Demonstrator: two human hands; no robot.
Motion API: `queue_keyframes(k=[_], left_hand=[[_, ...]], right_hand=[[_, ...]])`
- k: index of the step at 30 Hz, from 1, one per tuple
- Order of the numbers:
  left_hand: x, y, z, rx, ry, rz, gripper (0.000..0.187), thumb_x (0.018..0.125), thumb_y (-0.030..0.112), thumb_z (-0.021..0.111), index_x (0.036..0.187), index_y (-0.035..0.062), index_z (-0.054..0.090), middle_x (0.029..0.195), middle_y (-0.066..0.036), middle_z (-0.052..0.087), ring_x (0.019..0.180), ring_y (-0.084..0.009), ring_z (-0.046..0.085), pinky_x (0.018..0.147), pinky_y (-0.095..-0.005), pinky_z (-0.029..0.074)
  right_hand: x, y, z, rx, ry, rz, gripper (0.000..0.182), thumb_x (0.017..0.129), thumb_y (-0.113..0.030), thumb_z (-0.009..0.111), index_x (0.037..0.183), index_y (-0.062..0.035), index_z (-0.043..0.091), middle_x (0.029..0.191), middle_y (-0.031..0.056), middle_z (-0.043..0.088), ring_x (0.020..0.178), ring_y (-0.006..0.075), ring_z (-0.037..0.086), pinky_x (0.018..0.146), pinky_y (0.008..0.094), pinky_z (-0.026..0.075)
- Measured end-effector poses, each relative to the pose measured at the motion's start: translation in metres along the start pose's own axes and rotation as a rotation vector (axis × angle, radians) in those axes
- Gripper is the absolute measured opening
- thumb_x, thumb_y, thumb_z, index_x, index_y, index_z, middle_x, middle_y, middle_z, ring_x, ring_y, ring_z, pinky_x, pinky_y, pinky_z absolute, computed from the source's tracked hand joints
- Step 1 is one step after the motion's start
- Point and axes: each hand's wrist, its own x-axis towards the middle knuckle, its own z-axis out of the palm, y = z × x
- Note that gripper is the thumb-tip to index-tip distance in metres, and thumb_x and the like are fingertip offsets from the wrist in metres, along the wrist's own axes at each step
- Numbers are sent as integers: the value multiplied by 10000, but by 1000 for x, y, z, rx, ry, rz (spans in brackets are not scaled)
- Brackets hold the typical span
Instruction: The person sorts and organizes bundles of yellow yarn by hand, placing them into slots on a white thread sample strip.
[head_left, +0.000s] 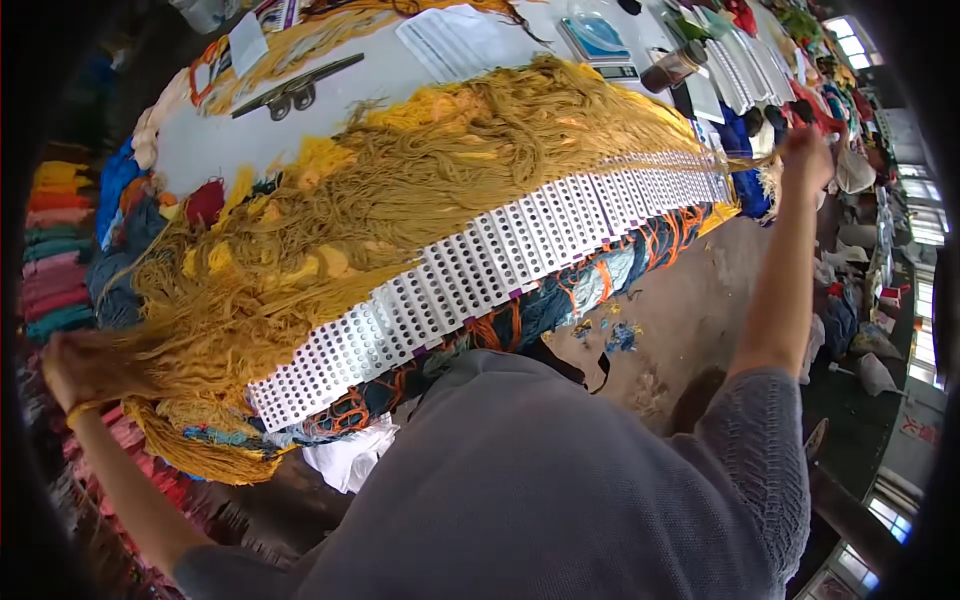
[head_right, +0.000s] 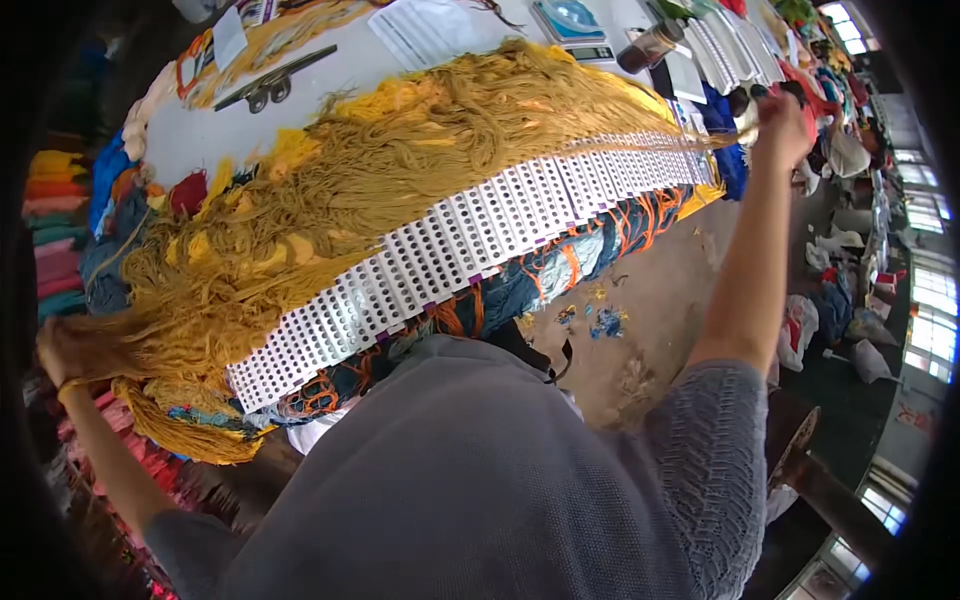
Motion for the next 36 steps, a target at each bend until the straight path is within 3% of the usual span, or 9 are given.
queue_keyframes(k=[2,5,6,9,11,12,16,21,36], left_hand=[[-54,-29,72,-309,-349,-300,172,796,268,545,725,112,563,627,9,495,547,-98,462,503,-218,397],[-148,-117,178,-634,-799,-576,295,836,214,458,1098,86,504,898,2,536,688,-115,500,617,-270,441],[-197,-122,234,-518,-553,-682,236,831,211,482,996,54,545,836,-15,547,608,-106,471,555,-215,423],[-271,-167,305,-719,-747,-1079,202,833,194,505,975,64,566,803,12,538,649,-82,486,563,-209,405],[-307,-163,341,-445,-829,-918,230,807,179,570,988,38,569,770,3,549,656,-94,501,587,-223,420],[-320,-167,354,-369,-802,-878,259,803,174,579,1007,17,559,809,-21,567,687,-115,526,607,-233,433],[-337,-177,379,-164,-753,-702,326,801,113,571,1053,-85,513,926,-127,595,783,-193,598,706,-272,465],[-342,-195,401,138,-810,-196,128,726,110,581,782,-5,583,626,-31,549,545,-123,484,502,-268,388],[-347,-196,410,-360,-615,-708,163,762,52,527,900,-4,592,797,-46,603,635,-142,561,496,-256,413]], right_hand=[[-74,-119,50,208,-36,212,334,850,-307,423,703,-36,551,622,38,528,548,126,489,507,264,374],[-169,-140,125,407,-456,226,241,844,-255,506,796,-27,567,609,24,516,518,108,472,486,252,391],[-210,-144,155,655,-566,480,232,836,-244,519,800,-20,565,581,7,495,498,95,448,466,237,376],[-300,-184,196,465,-951,592,177,826,-192,513,868,-26,554,653,50,561,551,100,518,509,252,429],[-330,-211,202,360,-1108,315,146,830,-174,504,878,-47,559,660,58,567,577,134,549,532,279,442],[-344,-218,207,423,-1076,204,157,813,-171,504,818,-17,534,676,157,566,603,324,552,541,369,437],[-362,-236,222,402,-1172,-5,143,805,-160,494,816,-29,549,728,169,579,651,342,561,577,401,449],[-371,-242,241,221,-1214,-208,173,816,-185,486,899,-50,554,829,146,587,729,328,566,628,399,459],[-353,-269,233,-151,-1435,-505,156,809,-145,432,909,-27,407,752,137,622,679,290,616,535,373,484]])
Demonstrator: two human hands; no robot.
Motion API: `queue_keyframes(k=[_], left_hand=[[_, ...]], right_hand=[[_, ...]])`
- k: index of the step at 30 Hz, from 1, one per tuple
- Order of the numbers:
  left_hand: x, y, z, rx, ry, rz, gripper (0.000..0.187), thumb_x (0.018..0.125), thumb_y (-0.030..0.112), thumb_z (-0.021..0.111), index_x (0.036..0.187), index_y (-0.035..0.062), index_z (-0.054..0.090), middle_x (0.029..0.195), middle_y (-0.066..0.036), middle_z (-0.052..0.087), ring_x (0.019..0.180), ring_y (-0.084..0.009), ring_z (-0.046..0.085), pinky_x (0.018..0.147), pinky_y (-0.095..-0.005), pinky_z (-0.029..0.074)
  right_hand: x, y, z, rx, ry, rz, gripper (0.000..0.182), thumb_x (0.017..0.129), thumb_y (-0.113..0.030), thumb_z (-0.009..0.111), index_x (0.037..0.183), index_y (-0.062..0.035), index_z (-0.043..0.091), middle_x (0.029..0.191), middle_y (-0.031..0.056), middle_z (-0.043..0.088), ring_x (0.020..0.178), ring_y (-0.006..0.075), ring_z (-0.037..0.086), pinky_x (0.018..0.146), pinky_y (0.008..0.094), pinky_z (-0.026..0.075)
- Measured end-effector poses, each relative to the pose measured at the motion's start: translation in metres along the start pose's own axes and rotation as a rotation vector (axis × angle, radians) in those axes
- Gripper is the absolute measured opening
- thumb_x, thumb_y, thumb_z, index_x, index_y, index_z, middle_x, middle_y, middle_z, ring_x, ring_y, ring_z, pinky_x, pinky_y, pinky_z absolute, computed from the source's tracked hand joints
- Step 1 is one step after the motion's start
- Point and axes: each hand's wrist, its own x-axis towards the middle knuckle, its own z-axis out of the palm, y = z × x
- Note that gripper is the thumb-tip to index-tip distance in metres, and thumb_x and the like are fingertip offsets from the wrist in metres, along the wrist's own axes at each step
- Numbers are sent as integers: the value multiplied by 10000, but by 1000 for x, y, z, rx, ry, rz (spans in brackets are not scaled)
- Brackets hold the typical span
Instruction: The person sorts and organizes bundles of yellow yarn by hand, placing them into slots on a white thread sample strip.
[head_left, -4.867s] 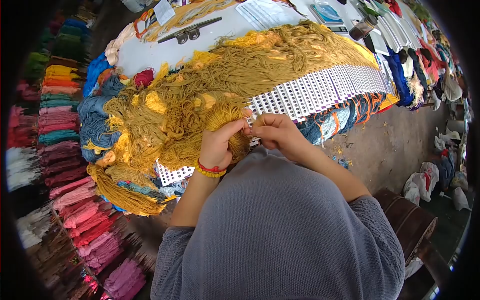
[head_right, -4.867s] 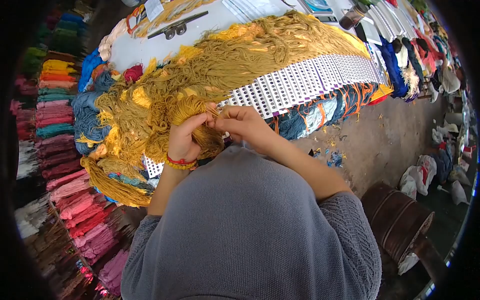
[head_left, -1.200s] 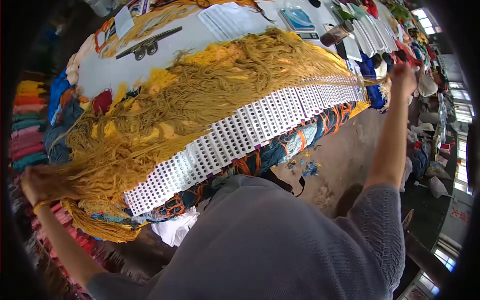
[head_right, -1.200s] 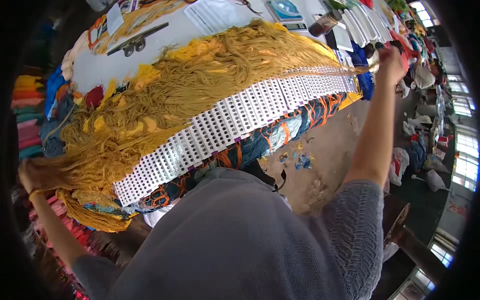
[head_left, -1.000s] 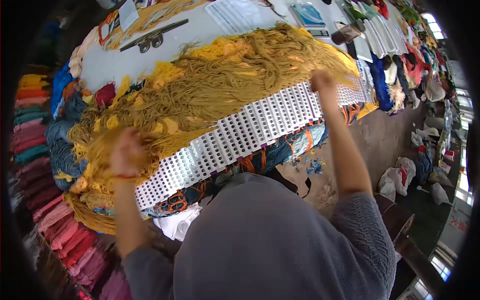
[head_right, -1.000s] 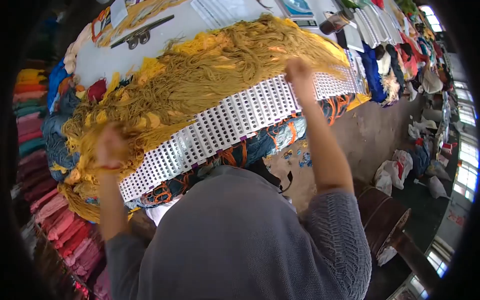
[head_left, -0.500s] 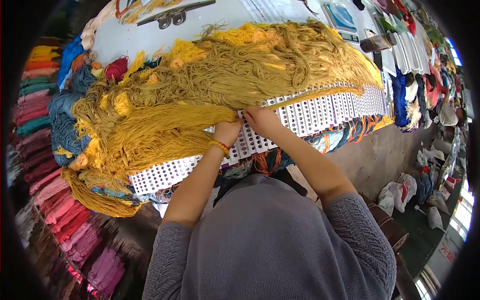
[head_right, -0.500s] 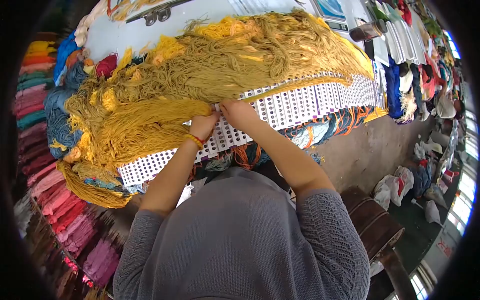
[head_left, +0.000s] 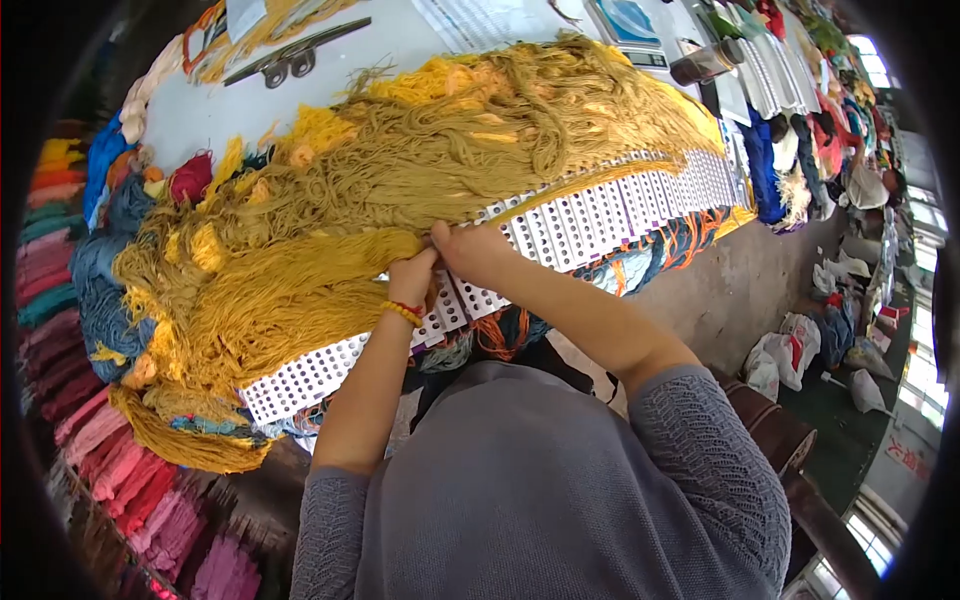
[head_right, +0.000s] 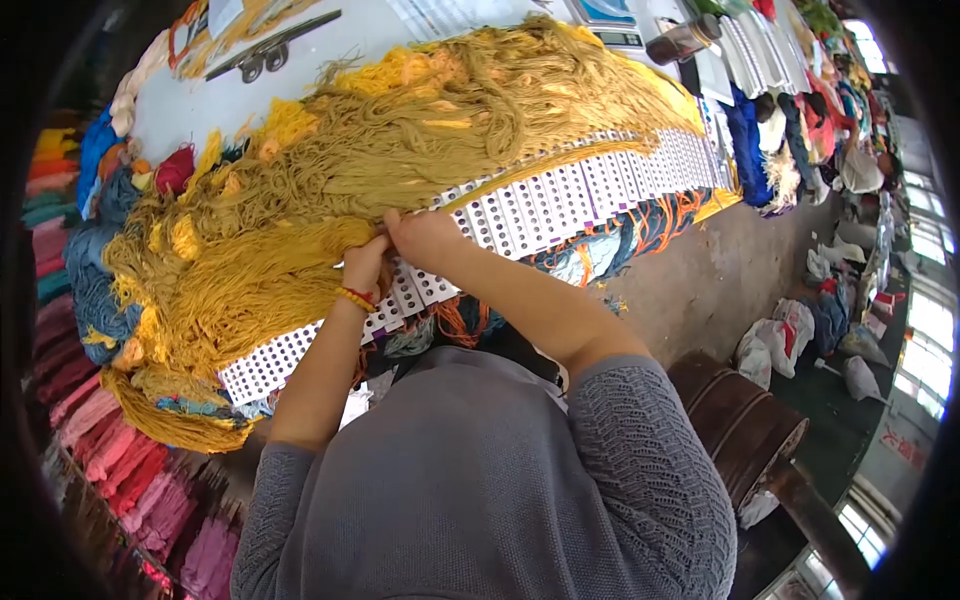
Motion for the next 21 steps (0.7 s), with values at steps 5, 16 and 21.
queue_keyframes(k=[5,16,21], left_hand=[[1,3,-1,-110,-137,-119,232,795,20,511,1024,-3,536,945,-70,579,817,-179,556,669,-265,448],[11,-14,-12,602,-6,264,170,822,173,515,855,10,552,693,-66,562,579,-152,526,509,-264,405],[-12,27,-37,575,36,-50,207,791,143,502,727,-24,606,551,-34,544,476,-111,495,457,-241,387]], right_hand=[[-5,-4,-1,9,25,23,169,784,-134,457,900,-17,415,718,150,617,648,294,616,513,375,483],[0,-4,15,493,179,299,242,794,-221,493,933,-26,462,701,204,588,666,368,579,594,438,460],[-14,5,11,533,133,332,332,760,-256,557,984,-49,429,760,193,597,734,358,580,626,430,454]])
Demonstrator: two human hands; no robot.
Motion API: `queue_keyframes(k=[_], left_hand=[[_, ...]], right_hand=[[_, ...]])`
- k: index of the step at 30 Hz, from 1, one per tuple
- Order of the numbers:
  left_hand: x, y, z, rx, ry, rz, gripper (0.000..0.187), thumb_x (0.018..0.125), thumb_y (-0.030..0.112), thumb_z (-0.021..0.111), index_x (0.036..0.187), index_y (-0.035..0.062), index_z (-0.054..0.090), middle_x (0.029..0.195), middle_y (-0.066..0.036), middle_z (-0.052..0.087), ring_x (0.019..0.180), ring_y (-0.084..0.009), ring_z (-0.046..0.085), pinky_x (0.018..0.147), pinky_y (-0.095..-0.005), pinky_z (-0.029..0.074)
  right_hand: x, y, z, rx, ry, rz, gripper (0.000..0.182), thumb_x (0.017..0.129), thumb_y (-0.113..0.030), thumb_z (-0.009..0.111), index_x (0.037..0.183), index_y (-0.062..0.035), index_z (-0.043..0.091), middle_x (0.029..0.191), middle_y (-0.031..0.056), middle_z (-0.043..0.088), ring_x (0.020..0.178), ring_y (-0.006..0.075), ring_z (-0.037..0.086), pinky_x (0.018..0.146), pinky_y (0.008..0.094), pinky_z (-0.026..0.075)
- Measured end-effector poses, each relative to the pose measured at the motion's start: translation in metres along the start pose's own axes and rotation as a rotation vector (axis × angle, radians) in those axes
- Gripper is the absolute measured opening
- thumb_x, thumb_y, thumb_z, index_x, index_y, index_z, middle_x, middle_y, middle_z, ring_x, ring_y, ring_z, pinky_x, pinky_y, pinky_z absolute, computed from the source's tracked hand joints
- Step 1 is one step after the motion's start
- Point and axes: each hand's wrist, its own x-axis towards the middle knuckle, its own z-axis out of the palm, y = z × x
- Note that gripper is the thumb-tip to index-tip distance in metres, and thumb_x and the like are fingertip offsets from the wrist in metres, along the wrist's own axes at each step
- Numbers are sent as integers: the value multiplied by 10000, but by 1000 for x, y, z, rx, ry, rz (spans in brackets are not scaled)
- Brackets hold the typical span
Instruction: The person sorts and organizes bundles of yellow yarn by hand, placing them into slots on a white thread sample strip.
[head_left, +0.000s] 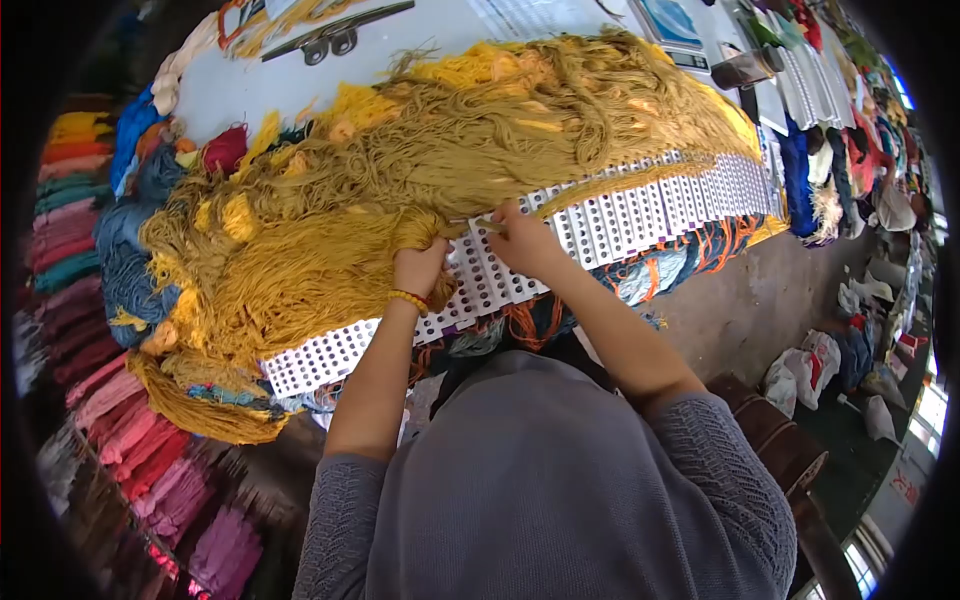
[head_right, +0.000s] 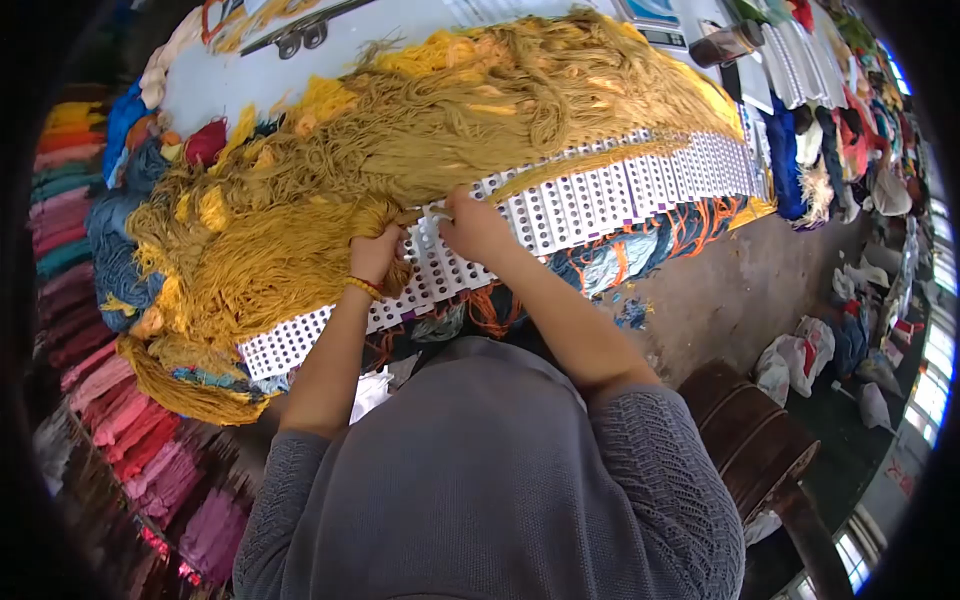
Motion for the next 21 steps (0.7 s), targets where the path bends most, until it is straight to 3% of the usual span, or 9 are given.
queue_keyframes(k=[5,8,12,14,15,18,21], left_hand=[[-3,-4,-4,-199,-73,125,114,757,67,557,729,-37,597,569,-9,537,479,-89,483,441,-222,373],[1,-4,-3,-134,-91,102,175,734,151,620,762,-22,625,612,-20,563,510,-94,502,480,-228,395],[4,-9,9,-124,31,71,269,712,234,682,748,-25,621,633,-19,576,534,-94,508,496,-229,406],[-11,4,16,-292,66,131,276,710,254,690,751,-10,623,657,-22,581,551,-85,509,502,-221,405],[-24,13,15,-413,-10,69,241,746,243,660,812,14,618,660,-17,571,550,-83,495,481,-207,384],[-39,14,-7,-885,-520,-93,305,815,235,578,1046,38,550,733,-20,562,535,-84,465,443,-190,339],[-40,20,-5,-721,-510,-109,347,815,263,576,1102,74,532,796,-23,571,544,-82,473,450,-194,350]], right_hand=[[2,14,12,71,65,-92,283,748,-190,582,956,-56,444,708,164,589,666,336,580,590,398,452],[1,16,13,105,72,-99,268,747,-185,584,945,-56,458,717,148,595,662,323,582,585,395,450],[-3,14,13,110,67,-92,262,751,-179,578,954,-57,465,724,136,597,661,313,583,580,391,448],[-3,17,17,108,144,-75,244,763,-173,571,957,-59,478,745,141,596,668,319,581,588,388,450],[-3,19,20,109,140,-73,244,763,-173,571,957,-59,478,745,141,596,668,319,581,588,388,450],[-4,24,28,80,313,-182,202,776,-164,565,933,-48,515,794,157,585,691,336,574,605,392,454],[-12,15,26,210,363,-224,143,772,-157,564,864,-52,533,822,153,575,711,347,562,599,410,454]])
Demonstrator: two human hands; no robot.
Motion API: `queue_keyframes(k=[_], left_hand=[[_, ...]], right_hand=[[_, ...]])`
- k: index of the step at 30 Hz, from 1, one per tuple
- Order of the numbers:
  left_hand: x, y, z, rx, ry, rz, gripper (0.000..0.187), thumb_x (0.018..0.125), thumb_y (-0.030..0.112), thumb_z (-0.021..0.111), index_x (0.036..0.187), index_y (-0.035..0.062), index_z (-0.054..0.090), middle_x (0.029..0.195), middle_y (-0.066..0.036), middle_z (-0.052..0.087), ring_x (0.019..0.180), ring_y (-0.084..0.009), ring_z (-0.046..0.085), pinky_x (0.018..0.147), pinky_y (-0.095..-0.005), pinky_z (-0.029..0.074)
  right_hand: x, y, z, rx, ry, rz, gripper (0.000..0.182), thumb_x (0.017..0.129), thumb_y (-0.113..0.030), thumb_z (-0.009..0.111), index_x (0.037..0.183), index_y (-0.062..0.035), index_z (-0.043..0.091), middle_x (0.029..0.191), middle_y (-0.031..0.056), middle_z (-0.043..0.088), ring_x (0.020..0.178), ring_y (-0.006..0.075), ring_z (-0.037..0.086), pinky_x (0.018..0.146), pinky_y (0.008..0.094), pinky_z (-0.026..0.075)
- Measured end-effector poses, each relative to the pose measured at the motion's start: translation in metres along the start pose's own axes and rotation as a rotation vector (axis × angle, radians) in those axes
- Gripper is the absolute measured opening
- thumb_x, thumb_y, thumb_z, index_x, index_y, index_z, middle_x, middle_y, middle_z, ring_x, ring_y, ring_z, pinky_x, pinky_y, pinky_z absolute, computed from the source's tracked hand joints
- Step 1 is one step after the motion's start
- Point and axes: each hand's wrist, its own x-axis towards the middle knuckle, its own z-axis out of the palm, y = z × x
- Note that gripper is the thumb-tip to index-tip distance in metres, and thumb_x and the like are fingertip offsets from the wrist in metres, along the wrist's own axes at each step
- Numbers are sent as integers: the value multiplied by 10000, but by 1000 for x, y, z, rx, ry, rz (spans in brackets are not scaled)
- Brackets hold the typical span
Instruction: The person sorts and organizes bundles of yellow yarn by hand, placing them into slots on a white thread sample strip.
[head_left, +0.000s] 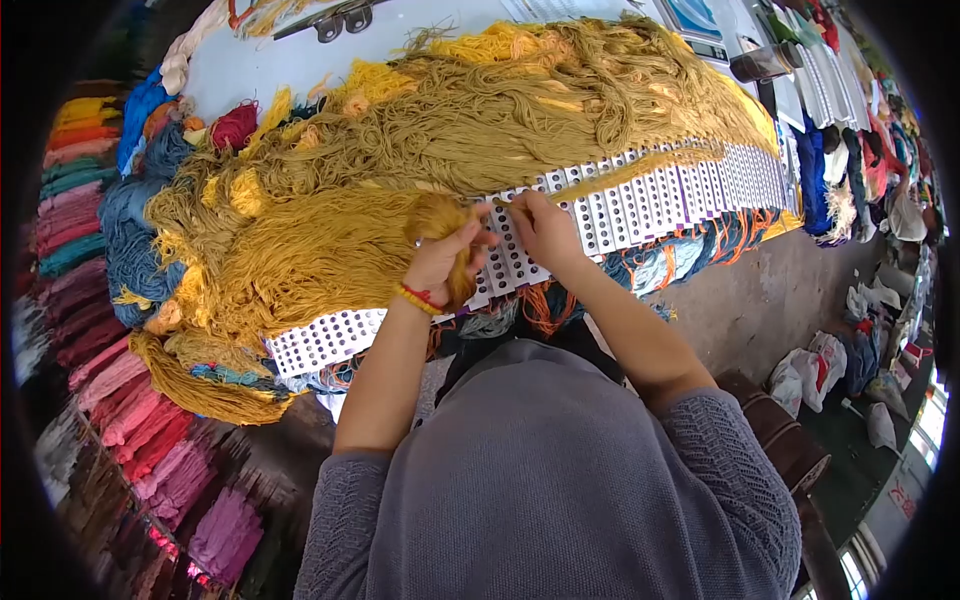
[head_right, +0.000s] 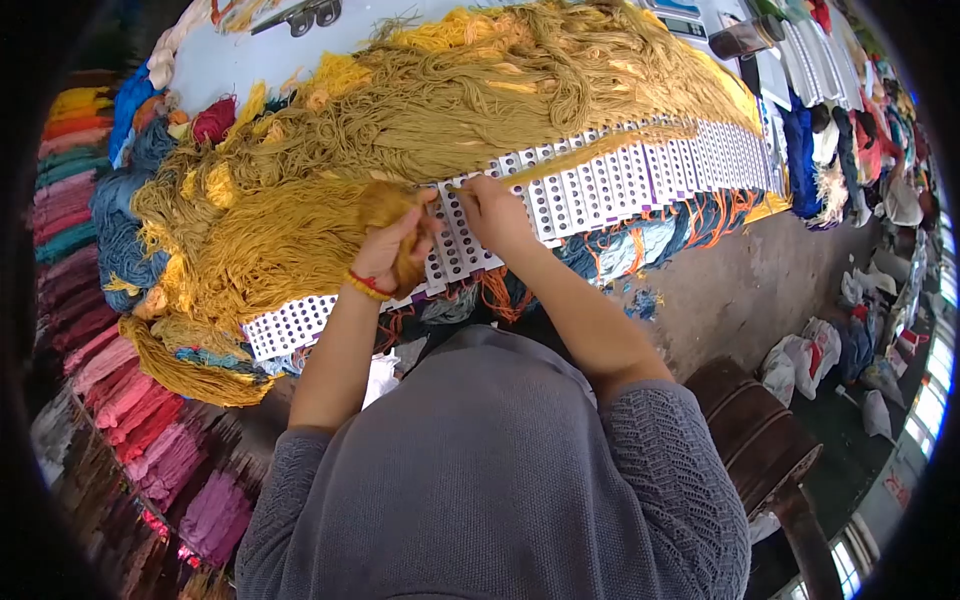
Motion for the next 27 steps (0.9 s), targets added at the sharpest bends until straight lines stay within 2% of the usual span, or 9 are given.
queue_keyframes(k=[4,8,10,14,17,21,25,26,27], left_hand=[[20,-9,9,-118,48,-57,279,812,243,584,1054,104,582,790,33,570,609,-61,468,512,-186,344],[25,-26,-9,18,243,128,272,855,247,506,1072,89,551,766,40,537,561,-49,404,475,-164,322],[21,-25,-17,-212,430,75,209,832,213,539,978,71,587,758,17,554,544,-66,416,479,-197,328],[16,-25,-44,-421,416,127,129,792,190,508,708,96,484,667,-19,501,480,-84,373,459,-219,323],[-17,7,-72,-342,456,189,97,713,112,486,646,94,420,575,-26,432,463,-95,360,456,-235,331],[-87,79,-110,-93,786,420,103,700,84,470,606,102,432,538,-31,435,460,-115,377,463,-245,342],[-166,173,-159,7,841,643,177,780,132,438,603,129,427,608,-16,466,491,-121,384,486,-255,343],[-178,192,-170,217,1201,712,198,811,175,423,623,123,459,665,-31,509,532,-116,411,491,-265,337],[-189,204,-182,331,1233,604,200,825,201,432,665,105,502,689,-39,524,558,-114,429,501,-270,356]], right_hand=[[-6,-18,-5,-117,-48,-355,110,741,-122,565,840,-76,548,746,103,564,663,291,574,565,379,468],[10,-14,5,-375,-18,-224,304,657,-264,637,872,-86,517,788,87,538,645,277,573,526,361,472],[11,-5,12,-423,-36,-223,366,625,-321,648,873,-90,509,811,89,524,639,279,573,532,362,474],[11,-4,13,-502,-82,-230,348,636,-324,638,866,-96,511,790,85,515,637,269,575,540,365,475],[12,-3,13,-512,-104,-212,339,638,-327,636,861,-103,513,786,80,512,638,262,576,544,364,477],[12,5,16,-466,-60,-261,331,639,-331,635,854,-109,517,784,73,510,642,258,576,549,366,482],[12,1,12,-483,-138,-206,345,671,-328,619,903,-100,502,819,85,513,700,264,582,577,369,486],[13,0,10,-465,-193,-173,354,688,-329,612,925,-94,495,862,95,521,726,276,580,594,378,486],[14,-2,8,-458,-174,-187,354,688,-329,612,925,-94,495,862,95,521,726,276,580,594,378,486]])
